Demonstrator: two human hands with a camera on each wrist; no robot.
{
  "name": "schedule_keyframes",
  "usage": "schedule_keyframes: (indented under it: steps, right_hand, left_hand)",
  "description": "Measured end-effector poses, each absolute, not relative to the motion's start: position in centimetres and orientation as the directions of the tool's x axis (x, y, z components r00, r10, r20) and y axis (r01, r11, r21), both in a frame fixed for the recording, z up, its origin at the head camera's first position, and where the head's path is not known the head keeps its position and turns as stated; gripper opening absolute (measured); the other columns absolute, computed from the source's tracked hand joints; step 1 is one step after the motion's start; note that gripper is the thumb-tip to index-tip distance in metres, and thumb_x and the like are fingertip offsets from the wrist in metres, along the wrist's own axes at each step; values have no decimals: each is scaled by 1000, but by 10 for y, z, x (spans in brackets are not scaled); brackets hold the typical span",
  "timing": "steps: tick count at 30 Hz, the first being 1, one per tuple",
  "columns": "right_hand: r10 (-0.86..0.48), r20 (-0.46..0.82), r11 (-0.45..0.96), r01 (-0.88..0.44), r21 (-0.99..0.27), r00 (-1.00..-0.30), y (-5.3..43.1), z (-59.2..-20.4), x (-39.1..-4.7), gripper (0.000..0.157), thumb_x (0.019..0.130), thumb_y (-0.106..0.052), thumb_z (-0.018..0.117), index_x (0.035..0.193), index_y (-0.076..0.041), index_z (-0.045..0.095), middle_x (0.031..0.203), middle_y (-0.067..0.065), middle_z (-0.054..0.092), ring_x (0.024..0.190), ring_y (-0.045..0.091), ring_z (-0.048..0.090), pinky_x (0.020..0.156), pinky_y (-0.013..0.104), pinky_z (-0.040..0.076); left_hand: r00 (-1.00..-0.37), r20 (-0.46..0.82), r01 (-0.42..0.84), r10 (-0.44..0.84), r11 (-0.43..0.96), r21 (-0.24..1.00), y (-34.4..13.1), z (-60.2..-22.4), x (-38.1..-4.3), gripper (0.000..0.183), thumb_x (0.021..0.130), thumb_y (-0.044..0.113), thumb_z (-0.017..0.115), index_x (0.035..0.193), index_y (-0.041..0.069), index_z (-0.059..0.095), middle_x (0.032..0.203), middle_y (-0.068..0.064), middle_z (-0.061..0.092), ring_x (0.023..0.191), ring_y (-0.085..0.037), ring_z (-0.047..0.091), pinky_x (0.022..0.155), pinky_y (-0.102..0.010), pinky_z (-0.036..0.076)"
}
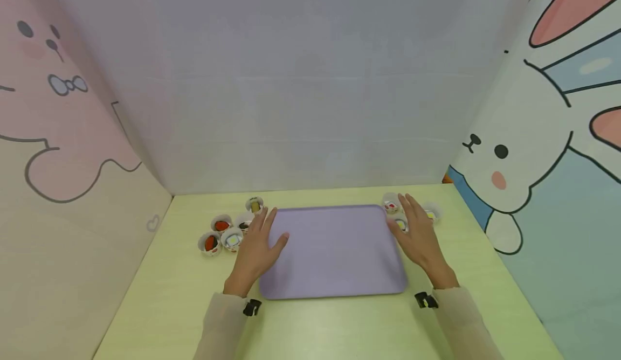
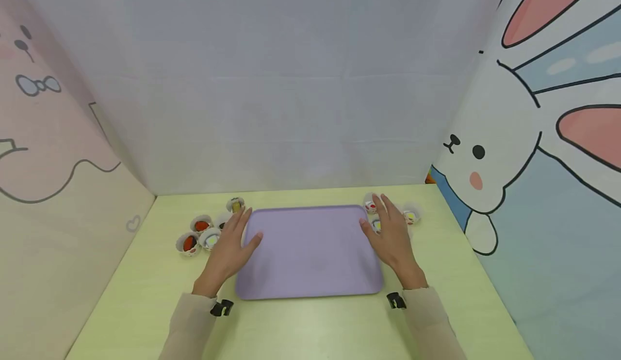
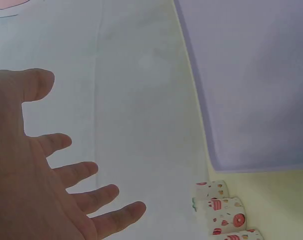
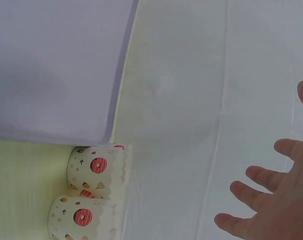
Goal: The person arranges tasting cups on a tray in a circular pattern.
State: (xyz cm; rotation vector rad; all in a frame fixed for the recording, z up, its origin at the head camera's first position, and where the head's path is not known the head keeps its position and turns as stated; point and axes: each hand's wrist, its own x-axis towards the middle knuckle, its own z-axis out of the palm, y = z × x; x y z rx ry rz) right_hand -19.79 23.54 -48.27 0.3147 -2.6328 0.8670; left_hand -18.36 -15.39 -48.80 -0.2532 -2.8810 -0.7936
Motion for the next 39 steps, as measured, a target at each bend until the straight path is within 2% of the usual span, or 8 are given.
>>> schedule_keyframes:
  steps: [4,8,15,27,34,39]
  right_hand:
    - [-54,390,772,-286,-568,-919,242,-488,-194,70,95,-35,59,154,-12,30,156,23,30,139,50,31,103,72,28]
    - [-28,384,763,-268,-588,-923,249,-491,-191,70,96,-35,58,155,-13,29,156,23,30,139,51,30,103,73,28]
    - [32,355,766,-205,-609,-934,261,-499,-187,74,94,-34,63,154,-7,29,153,28,31,137,51,33,104,69,31]
    - [150,305,728,-104,-678,-941,282,-523,-187,83,87,-28,73,153,-5,29,151,29,33,136,51,34,103,68,32]
    - [231,214,654,-11,-756,-949,287,-534,-190,89,87,-34,74,155,-8,24,153,28,28,137,48,33,105,66,32]
    - [277,156,559,27,-829,-948,292,-541,-194,89,85,-25,76,155,-7,23,154,27,27,140,47,31,109,63,30]
  left_hand:
    - [-982,159,172,102,830,531,-159,-499,-180,74,96,52,53,157,20,25,163,-12,22,147,-42,27,111,-67,29]
    - [-989,128,134,73,806,577,-163,-507,-178,75,95,48,56,157,19,25,163,-12,22,147,-41,26,110,-65,32]
    - [-996,76,79,38,767,637,-170,-522,-176,74,95,44,59,156,19,26,161,-13,26,146,-41,28,108,-66,34]
    - [-999,38,23,-3,738,674,-172,-537,-177,72,96,39,58,156,20,25,159,-15,30,142,-41,35,106,-65,37]
    - [-1000,15,4,-9,714,701,-180,-547,-179,72,96,33,60,157,16,24,158,-18,31,144,-41,32,112,-61,32]
    - [-1000,4,9,9,670,743,-185,-551,-179,72,95,28,62,156,13,26,156,-20,33,139,-43,38,109,-60,37]
